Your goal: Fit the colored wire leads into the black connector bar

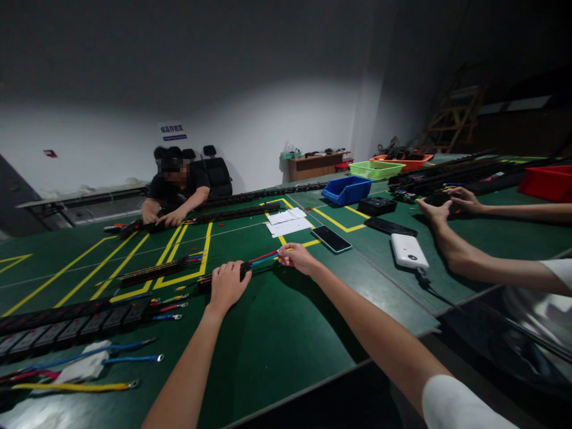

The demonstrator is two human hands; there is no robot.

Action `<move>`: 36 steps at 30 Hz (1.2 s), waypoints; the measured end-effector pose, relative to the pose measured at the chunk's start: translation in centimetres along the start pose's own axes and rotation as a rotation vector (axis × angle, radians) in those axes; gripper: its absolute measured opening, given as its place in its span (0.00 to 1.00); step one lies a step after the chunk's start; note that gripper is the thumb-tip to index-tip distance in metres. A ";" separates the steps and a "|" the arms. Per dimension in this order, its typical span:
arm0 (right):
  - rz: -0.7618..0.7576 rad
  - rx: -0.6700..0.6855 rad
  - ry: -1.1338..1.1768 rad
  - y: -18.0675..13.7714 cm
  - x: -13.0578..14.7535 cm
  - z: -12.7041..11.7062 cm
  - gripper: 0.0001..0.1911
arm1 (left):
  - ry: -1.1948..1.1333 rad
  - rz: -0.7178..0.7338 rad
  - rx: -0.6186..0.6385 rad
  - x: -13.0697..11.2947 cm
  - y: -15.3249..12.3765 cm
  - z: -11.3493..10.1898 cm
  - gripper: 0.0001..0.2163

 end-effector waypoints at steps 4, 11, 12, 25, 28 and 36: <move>0.020 0.003 0.000 -0.1 0.2 0.2 0.11 | 0.004 0.004 -0.001 -0.1 0.0 -0.1 0.22; 0.022 -0.005 -0.007 -0.2 0.3 0.3 0.11 | 0.071 0.004 -0.018 -0.3 0.0 -0.2 0.22; 0.023 -0.003 -0.004 -0.2 0.3 0.3 0.11 | 0.070 0.004 -0.015 -0.3 0.0 -0.2 0.21; 0.007 0.091 0.138 -0.7 0.9 0.0 0.09 | 0.021 0.001 -0.002 0.0 0.0 0.0 0.23; -0.003 0.123 0.120 -0.8 0.9 -0.1 0.10 | 0.019 0.001 -0.003 0.0 0.0 0.0 0.23; -0.134 0.055 -0.100 0.0 0.7 -0.2 0.11 | 0.044 -0.003 -0.005 0.0 0.1 0.1 0.23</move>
Point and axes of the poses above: each hand's wrist, its own y-axis towards the middle knuckle, its own z-axis out of the palm, x = y × z, the point moved 5 cm from there along y, towards the middle knuckle, and after that the axes turned 4 degrees about y, right-handed, at the moved point
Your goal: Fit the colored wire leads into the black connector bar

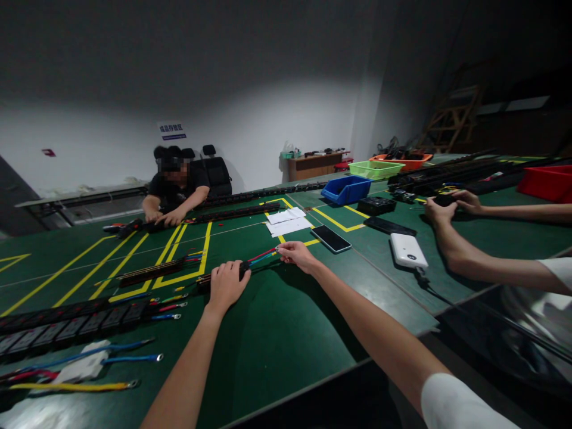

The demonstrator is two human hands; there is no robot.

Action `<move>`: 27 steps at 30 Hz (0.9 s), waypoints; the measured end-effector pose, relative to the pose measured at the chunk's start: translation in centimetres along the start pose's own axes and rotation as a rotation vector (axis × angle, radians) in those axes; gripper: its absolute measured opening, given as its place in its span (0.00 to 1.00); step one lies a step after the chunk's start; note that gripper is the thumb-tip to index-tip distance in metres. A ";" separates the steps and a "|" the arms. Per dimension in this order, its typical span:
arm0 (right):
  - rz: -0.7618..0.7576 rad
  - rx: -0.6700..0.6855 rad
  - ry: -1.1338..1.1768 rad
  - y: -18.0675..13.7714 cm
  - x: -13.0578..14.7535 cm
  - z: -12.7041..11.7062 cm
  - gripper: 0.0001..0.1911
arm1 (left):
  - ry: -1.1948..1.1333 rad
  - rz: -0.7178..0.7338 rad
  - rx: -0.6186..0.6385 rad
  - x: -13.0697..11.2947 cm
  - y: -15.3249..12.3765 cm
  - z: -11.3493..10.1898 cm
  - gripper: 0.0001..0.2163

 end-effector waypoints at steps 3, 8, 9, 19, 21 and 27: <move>-0.046 -0.027 -0.090 0.2 0.0 0.0 0.14 | 0.012 0.001 -0.009 0.1 0.0 0.1 0.23; -0.108 -0.038 -0.167 0.3 0.2 0.0 0.18 | -0.001 0.003 -0.010 0.2 0.1 0.2 0.23; -0.116 -0.037 -0.177 0.3 0.2 0.0 0.19 | -0.001 0.003 -0.009 0.2 0.1 0.2 0.23; -0.158 -0.068 -0.227 0.2 0.1 -0.1 0.25 | -0.026 0.002 -0.007 0.2 0.0 0.2 0.23; -0.173 -0.063 -0.228 0.2 0.1 -0.1 0.25 | -0.030 0.004 -0.009 0.2 0.0 0.2 0.23; -0.211 -0.034 -0.200 0.2 0.1 0.0 0.25 | -0.031 0.004 -0.008 0.3 0.0 0.4 0.23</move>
Point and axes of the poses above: each hand's wrist, its own y-axis towards the middle knuckle, its own z-axis out of the palm, x = y × z, the point moved 5 cm from there along y, towards the middle knuckle, and after that the axes turned 4 degrees about y, right-handed, at the moved point
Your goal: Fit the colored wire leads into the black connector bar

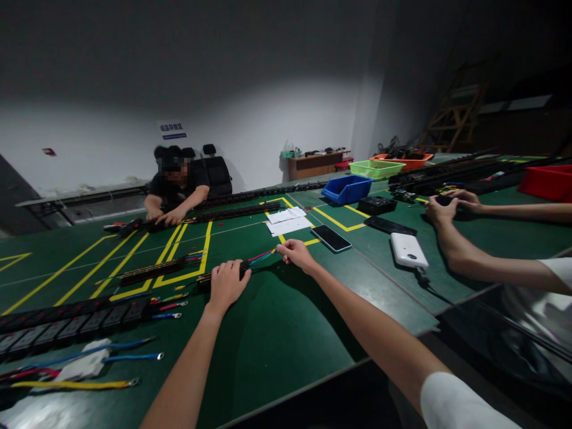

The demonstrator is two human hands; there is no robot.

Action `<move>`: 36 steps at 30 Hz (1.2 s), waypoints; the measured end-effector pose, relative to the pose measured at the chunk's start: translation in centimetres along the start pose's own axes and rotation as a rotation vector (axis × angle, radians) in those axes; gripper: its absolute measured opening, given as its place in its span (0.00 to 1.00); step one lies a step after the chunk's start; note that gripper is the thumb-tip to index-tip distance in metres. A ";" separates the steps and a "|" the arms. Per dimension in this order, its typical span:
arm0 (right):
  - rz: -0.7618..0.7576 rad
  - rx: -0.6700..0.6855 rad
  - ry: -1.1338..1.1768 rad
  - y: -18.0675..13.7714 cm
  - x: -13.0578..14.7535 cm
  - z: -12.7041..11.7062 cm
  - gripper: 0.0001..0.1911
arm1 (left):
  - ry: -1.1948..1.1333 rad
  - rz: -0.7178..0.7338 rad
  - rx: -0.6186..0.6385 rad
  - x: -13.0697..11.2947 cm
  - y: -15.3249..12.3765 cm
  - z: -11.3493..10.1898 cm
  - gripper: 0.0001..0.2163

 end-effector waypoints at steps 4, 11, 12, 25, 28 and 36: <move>-0.017 -0.015 -0.037 0.3 -0.4 -0.2 0.23 | 0.032 0.003 -0.011 0.0 0.0 0.0 0.23; -0.024 0.017 -0.124 0.3 -0.5 -0.2 0.20 | 0.037 -0.003 -0.011 -0.1 0.0 0.0 0.23; -0.019 0.037 -0.138 0.2 -0.4 -0.1 0.19 | 0.031 -0.004 -0.008 -0.1 0.0 0.0 0.23; -0.059 -0.006 -0.334 -0.3 0.4 -0.3 0.29 | 0.023 -0.010 0.010 -0.3 0.0 -0.4 0.23; -0.095 -0.004 -0.363 -0.4 0.7 -0.3 0.31 | 0.018 -0.011 0.011 -0.3 0.0 -0.4 0.23; -0.137 -0.020 -0.387 -0.5 1.2 -0.2 0.28 | 0.067 -0.012 0.003 -0.2 0.0 -0.2 0.23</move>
Point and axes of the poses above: each hand's wrist, its own y-axis towards the middle knuckle, its own z-axis out of the palm, x = y × z, the point moved 5 cm from there along y, towards the middle knuckle, and after that the axes turned 4 degrees about y, right-handed, at the moved point
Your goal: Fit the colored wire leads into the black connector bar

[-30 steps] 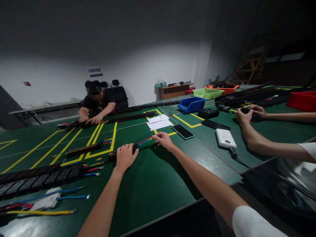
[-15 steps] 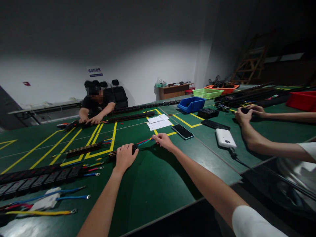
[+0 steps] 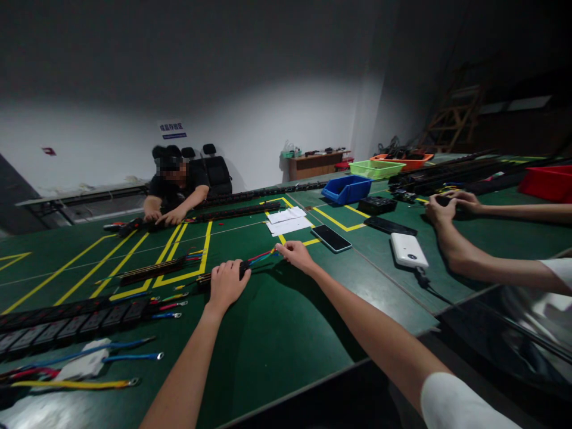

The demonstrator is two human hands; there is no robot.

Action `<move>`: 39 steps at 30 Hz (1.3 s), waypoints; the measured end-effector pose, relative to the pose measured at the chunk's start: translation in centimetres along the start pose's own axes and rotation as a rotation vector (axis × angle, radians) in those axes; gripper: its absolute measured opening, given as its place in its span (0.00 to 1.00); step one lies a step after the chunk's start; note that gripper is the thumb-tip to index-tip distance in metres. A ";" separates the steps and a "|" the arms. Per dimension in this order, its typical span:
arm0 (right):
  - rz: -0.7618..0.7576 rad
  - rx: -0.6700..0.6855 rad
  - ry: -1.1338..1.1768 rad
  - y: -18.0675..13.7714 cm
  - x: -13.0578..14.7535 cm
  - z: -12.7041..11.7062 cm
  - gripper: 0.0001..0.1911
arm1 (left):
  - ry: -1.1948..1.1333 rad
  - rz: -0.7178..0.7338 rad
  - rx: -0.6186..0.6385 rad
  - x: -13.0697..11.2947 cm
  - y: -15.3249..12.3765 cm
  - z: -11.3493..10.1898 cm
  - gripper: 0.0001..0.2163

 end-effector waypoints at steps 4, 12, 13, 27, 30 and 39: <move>0.019 -0.009 0.044 0.1 -0.3 0.1 0.21 | -0.008 0.007 -0.007 0.0 0.0 0.0 0.23; 0.108 0.071 0.237 0.4 -1.4 0.7 0.14 | -0.029 0.007 0.009 0.0 0.0 0.0 0.24; 0.106 0.069 0.239 0.4 -1.4 0.7 0.14 | -0.033 0.007 0.010 0.0 0.0 0.0 0.24; 0.080 0.064 0.178 0.4 -1.5 0.6 0.14 | -0.037 0.007 0.007 0.0 0.0 -0.1 0.23; 0.100 0.050 0.183 0.4 -1.4 0.6 0.12 | -0.018 0.001 0.004 0.0 0.0 -0.1 0.23; 0.141 0.019 0.247 0.4 -1.8 0.6 0.14 | -0.065 0.009 0.004 -0.1 -0.1 -0.2 0.23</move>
Point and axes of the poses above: each hand's wrist, its own y-axis towards the middle knuckle, its own z-axis out of the palm, x = y × z, the point moved 5 cm from there along y, towards the middle knuckle, and after that the axes turned 4 degrees about y, right-handed, at the moved point
